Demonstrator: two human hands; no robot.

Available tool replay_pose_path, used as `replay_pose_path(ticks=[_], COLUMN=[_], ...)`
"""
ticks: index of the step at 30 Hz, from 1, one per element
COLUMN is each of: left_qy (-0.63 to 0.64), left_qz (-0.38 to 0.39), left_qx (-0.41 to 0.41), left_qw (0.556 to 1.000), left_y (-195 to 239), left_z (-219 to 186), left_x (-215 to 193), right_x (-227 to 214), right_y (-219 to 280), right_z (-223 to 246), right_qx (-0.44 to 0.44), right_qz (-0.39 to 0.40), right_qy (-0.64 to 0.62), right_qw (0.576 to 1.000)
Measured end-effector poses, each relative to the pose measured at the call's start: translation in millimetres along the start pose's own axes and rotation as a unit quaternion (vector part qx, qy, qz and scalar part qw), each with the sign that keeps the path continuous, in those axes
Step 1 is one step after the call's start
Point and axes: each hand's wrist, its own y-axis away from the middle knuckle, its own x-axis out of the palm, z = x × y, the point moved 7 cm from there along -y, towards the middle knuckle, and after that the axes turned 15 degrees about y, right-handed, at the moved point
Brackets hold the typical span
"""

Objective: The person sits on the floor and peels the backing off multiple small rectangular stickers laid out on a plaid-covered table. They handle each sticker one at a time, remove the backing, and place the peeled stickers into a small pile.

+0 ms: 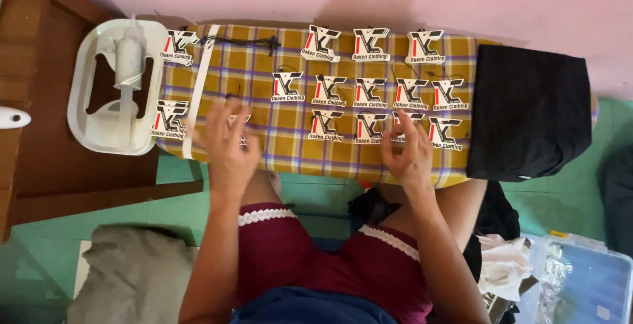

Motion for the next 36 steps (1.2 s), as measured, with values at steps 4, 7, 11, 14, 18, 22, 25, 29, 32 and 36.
replay_pose_path(ticks=[4,7,11,14,18,22,25,29,32,36], left_qy=[0.194,0.156,0.211,0.189,0.187,0.192,0.197,0.21,0.209,0.21], left_qz=[0.062,0.088,0.106,0.109,0.101,0.109,0.121,0.119,0.12,0.129], left_qx=[0.061,0.054,-0.054,-0.046,-0.035,-0.049,-0.06,-0.062,-0.064,-0.084], left_qw=[0.977,0.982,0.97,0.975,0.976,0.974,0.971,0.969,0.969,0.966], left_y=[4.2,3.5,4.5,2.6,-2.5,0.1,2.6,5.2,7.0,9.3], left_z=[-34.7,-43.9,-29.3,-28.1,-31.9,-27.2,-25.3,-23.3,-20.6,-16.2], left_x=[52.3,86.0,104.9,104.6,96.3,99.6,100.6,104.0,105.3,108.0], right_x=[1.3,-8.0,-12.7,-10.0,-11.1,7.7,24.2,60.4,84.4,92.4], right_y=[12.3,14.5,9.0,2.8,-5.6,-9.4,-40.2,-61.3,-58.3,-51.2], right_z=[-15.6,-30.3,-27.3,-18.8,-4.0,24.5,79.3,90.7,85.9,81.6], right_qx=[0.052,0.14,0.147,0.112,0.044,0.033,-0.03,-0.023,-0.003,0.024], right_qz=[0.008,-0.025,-0.024,0.006,0.047,0.066,0.139,0.191,0.228,0.243], right_qy=[-0.051,-0.06,-0.092,-0.094,-0.037,0.056,0.056,0.047,0.044,0.059], right_qw=[0.997,0.988,0.985,0.989,0.997,0.996,0.988,0.98,0.973,0.968])
